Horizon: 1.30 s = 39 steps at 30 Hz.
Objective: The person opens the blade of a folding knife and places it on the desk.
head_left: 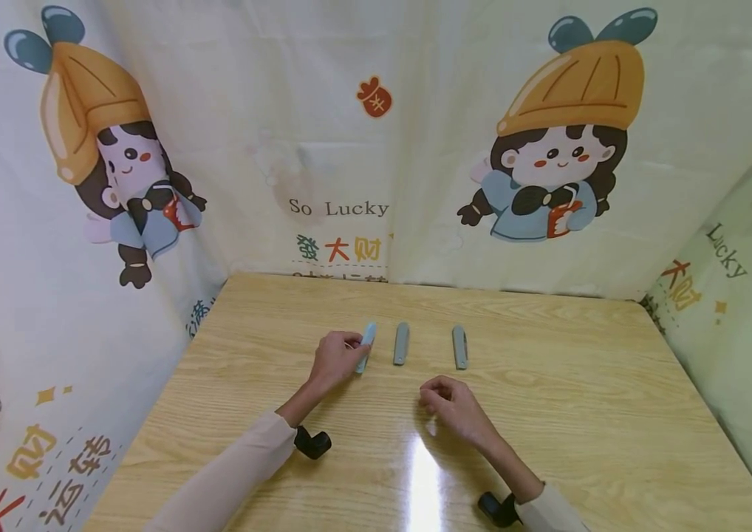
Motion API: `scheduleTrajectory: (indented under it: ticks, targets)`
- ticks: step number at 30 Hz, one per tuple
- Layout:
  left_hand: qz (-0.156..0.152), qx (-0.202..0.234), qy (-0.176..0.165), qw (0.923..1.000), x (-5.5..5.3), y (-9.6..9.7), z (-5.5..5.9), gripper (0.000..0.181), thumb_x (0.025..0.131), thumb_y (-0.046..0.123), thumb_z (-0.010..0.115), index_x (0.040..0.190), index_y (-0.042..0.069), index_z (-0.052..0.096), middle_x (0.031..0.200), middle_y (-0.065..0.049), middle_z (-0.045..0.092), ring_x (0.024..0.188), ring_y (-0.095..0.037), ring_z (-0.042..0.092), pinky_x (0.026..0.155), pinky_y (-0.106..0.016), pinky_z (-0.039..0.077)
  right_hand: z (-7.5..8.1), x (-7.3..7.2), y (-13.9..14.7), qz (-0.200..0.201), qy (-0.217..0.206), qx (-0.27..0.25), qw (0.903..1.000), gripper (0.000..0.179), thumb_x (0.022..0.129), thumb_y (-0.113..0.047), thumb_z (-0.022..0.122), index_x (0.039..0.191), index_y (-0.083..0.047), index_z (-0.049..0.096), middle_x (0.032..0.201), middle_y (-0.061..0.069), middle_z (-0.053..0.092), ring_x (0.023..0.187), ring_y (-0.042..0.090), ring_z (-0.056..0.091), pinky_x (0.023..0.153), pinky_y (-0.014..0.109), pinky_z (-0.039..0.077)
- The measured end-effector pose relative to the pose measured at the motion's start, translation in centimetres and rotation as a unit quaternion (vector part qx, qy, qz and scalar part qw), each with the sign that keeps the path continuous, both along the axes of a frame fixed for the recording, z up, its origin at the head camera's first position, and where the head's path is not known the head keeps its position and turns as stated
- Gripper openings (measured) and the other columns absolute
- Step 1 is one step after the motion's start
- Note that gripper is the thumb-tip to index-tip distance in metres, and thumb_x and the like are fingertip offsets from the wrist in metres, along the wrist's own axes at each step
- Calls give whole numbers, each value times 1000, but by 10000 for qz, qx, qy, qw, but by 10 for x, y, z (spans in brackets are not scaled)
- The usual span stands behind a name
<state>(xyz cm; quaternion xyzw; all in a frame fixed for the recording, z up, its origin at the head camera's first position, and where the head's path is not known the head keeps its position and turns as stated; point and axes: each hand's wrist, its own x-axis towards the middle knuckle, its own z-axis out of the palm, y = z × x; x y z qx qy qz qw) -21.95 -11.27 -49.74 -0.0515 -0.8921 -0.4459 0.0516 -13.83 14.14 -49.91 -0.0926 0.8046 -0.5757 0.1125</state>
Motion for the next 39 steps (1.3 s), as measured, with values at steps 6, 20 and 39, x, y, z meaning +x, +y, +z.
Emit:
scheduleTrajectory:
  ticks: [6,20,39]
  targets:
    - [-74,204,-215,9995,7,5,7,16,92,14,76,102,1,79,88,-5,73,75,-13,64,64,-30,53,1,-3,-2,-175,176,11,9997,21,103,-13,60,110,6,67,90,13,69,83,30,65,67,31,52]
    - [-512,1991,-1605,9654,22,12,10,22,95,6,73,110,-10,73,92,-16,73,78,-20,71,63,-31,59,-5,-7,-17,-775,234,-429,9958,19,103,-6,61,107,11,67,89,16,71,86,33,68,75,38,58]
    - [-1167,2065,-1797,9547,36,18,11,25,97,6,70,112,-14,70,92,-16,72,80,-26,71,66,-39,60,1,-10,-27,-551,-670,-1228,9886,35,106,-17,57,120,15,61,105,24,69,97,36,67,79,40,59]
